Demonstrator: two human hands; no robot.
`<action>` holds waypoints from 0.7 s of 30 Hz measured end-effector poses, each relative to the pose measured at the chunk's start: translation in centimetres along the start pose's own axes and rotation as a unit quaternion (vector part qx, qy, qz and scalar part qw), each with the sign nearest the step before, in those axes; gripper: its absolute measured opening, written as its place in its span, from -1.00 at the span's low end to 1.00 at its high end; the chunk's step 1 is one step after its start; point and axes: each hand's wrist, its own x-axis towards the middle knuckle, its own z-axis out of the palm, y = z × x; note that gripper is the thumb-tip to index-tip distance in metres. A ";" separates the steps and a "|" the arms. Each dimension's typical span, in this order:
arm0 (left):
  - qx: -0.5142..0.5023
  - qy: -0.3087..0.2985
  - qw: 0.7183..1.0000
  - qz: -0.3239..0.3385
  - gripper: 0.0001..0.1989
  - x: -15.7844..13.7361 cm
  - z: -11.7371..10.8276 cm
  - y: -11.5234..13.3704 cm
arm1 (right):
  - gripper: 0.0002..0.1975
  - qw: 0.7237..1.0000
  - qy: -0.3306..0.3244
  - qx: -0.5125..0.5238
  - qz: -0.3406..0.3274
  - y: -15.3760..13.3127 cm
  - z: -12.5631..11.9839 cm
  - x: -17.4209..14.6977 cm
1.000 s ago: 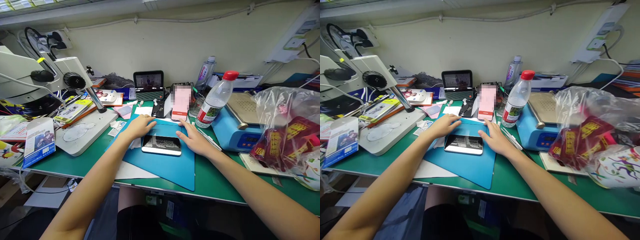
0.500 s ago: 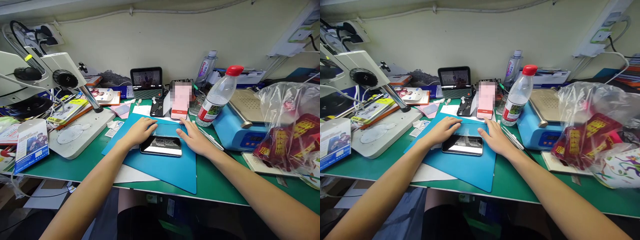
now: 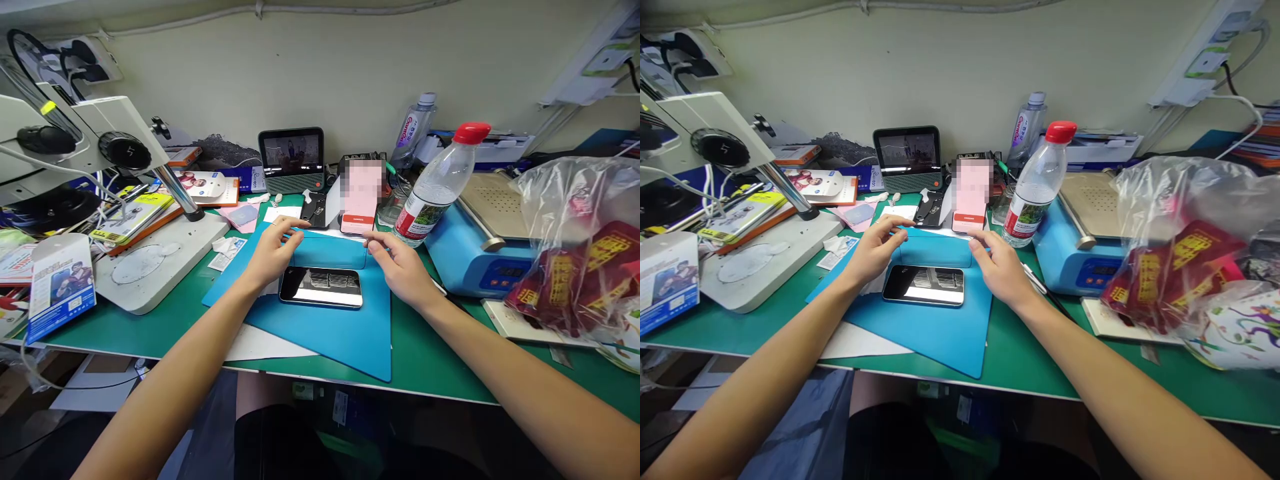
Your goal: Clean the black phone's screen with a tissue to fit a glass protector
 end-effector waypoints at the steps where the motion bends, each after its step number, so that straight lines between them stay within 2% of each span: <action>1: -0.004 0.000 1.000 0.007 -0.67 0.0 -0.1 0.0 | -0.53 1.000 0.003 0.003 -0.003 -0.1 -0.1 0.0; 5: -0.015 -0.013 0.999 0.032 -0.70 -0.1 -0.3 0.0 | -0.69 1.000 0.010 0.010 -0.020 -0.4 -0.3 -0.2; 10: -0.013 -0.040 0.998 0.052 -0.72 -0.2 -1.2 0.2 | -0.77 0.998 0.018 0.016 -0.049 -0.7 -0.5 -0.3; 15: -0.010 -0.110 0.992 0.067 -0.72 -0.4 -2.5 0.5 | -0.83 0.996 0.009 0.018 -0.084 -0.9 -0.9 -0.5; 21: -0.018 -0.200 0.978 0.050 -0.72 -0.4 -3.0 0.4 | -0.88 0.989 0.000 0.012 -0.145 -1.3 -1.1 -0.8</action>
